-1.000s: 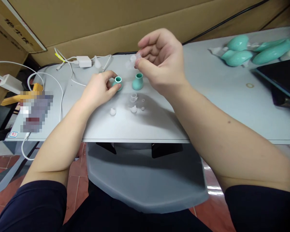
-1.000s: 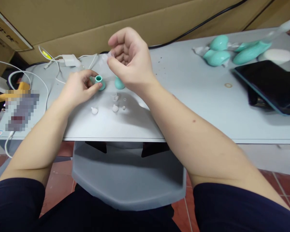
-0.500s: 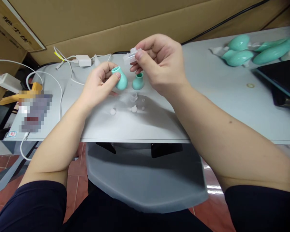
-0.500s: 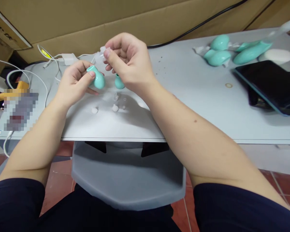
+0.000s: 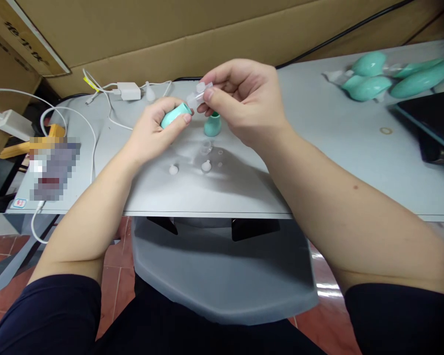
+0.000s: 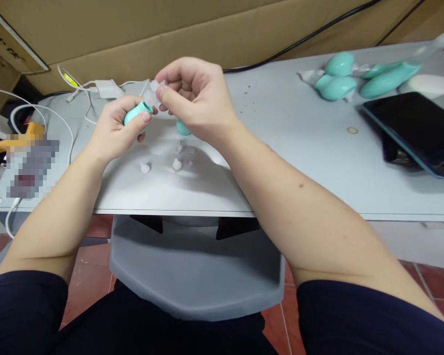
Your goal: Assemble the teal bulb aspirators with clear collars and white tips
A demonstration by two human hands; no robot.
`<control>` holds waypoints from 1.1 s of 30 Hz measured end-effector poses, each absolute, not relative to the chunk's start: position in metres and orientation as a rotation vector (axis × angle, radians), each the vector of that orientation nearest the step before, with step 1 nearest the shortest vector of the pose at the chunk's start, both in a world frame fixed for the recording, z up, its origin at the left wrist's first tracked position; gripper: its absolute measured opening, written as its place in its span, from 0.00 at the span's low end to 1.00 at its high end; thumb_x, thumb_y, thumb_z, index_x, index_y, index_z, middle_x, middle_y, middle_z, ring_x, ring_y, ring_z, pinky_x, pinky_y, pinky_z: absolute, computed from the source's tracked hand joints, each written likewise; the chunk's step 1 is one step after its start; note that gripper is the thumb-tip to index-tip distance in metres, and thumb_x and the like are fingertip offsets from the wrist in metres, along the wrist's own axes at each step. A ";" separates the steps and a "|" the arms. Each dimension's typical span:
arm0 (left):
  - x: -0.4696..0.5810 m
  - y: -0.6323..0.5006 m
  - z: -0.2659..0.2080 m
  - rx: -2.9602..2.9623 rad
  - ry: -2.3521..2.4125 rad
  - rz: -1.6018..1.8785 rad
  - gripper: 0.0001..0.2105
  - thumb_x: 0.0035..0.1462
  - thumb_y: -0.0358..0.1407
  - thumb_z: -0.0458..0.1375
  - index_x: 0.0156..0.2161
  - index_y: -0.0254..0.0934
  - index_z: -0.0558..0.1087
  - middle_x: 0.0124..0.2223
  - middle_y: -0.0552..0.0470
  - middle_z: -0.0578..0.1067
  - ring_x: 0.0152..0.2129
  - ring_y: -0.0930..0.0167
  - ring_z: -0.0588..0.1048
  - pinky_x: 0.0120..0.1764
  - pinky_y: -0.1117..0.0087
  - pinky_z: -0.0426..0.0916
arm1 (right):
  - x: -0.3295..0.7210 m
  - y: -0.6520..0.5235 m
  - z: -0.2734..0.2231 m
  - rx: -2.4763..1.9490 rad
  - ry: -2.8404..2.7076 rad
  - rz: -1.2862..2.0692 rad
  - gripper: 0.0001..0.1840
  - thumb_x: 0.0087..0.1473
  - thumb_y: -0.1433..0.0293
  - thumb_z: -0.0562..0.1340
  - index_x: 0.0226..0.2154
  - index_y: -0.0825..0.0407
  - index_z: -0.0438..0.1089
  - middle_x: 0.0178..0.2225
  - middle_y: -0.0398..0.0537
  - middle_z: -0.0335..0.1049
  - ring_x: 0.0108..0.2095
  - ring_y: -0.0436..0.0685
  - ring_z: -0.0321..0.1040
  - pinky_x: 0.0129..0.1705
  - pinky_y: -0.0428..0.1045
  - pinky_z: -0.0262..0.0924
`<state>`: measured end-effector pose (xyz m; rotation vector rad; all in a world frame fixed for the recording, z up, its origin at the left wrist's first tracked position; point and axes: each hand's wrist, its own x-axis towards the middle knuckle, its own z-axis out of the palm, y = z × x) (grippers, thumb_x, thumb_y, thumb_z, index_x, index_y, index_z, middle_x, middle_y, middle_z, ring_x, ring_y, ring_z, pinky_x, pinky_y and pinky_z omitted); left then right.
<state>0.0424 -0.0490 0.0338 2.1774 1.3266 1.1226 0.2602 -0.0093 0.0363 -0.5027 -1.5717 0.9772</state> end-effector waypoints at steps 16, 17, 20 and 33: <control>0.034 -0.051 0.038 2.335 1.515 1.160 0.11 0.71 0.48 0.69 0.46 0.44 0.79 0.43 0.49 0.82 0.42 0.59 0.82 0.52 0.57 0.78 | 0.264 -0.005 0.028 -0.415 -1.719 0.862 0.12 0.62 0.52 0.78 0.34 0.40 0.84 0.29 0.44 0.74 0.30 0.61 0.69 0.35 0.57 0.66; 0.034 -0.051 0.038 2.338 1.510 1.152 0.11 0.71 0.48 0.68 0.47 0.44 0.79 0.43 0.48 0.82 0.44 0.58 0.82 0.54 0.56 0.78 | 0.264 -0.005 0.028 -0.417 -1.723 0.874 0.14 0.62 0.51 0.79 0.34 0.40 0.84 0.29 0.44 0.73 0.30 0.60 0.68 0.35 0.57 0.66; 0.035 -0.050 0.038 2.342 1.509 1.112 0.13 0.71 0.50 0.68 0.47 0.43 0.79 0.43 0.47 0.81 0.47 0.56 0.82 0.57 0.54 0.78 | 0.265 -0.003 0.025 -0.447 -1.748 0.910 0.15 0.60 0.49 0.81 0.34 0.40 0.85 0.32 0.44 0.77 0.32 0.60 0.70 0.38 0.58 0.71; 0.035 -0.054 0.040 2.364 1.517 1.077 0.12 0.69 0.48 0.70 0.46 0.43 0.80 0.44 0.46 0.83 0.48 0.55 0.84 0.59 0.53 0.79 | 0.268 -0.006 0.026 -0.467 -1.735 1.050 0.22 0.54 0.45 0.84 0.33 0.42 0.85 0.32 0.45 0.79 0.31 0.59 0.72 0.35 0.55 0.70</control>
